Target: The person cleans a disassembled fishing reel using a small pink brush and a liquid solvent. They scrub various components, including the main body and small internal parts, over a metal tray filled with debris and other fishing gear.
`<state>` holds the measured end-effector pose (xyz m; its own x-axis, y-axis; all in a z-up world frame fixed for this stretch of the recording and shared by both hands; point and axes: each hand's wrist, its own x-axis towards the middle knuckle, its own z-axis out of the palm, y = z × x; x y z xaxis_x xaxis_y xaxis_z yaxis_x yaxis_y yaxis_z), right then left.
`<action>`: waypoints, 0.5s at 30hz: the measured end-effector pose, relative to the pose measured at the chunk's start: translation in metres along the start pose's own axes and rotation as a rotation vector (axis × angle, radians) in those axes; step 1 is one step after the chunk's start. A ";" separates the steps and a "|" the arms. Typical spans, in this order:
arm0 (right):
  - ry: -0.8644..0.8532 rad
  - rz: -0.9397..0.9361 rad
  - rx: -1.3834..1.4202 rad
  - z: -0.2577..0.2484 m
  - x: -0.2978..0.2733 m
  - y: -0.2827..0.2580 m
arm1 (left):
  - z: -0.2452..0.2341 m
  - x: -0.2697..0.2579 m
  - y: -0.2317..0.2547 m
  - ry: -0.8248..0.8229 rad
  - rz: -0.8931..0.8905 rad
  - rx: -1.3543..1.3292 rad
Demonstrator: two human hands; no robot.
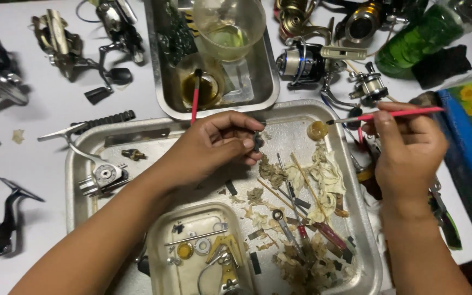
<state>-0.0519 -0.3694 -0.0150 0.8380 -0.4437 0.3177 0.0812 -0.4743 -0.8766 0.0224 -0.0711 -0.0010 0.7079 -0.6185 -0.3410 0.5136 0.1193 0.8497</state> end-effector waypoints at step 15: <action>-0.156 -0.317 0.213 0.024 -0.035 -0.053 | 0.008 -0.011 0.011 -0.035 -0.020 -0.112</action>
<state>-0.0720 -0.3103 0.0116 0.8240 -0.1723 0.5398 0.4446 -0.3940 -0.8044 0.0164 -0.0692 0.0158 0.6805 -0.6483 -0.3414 0.5799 0.1918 0.7918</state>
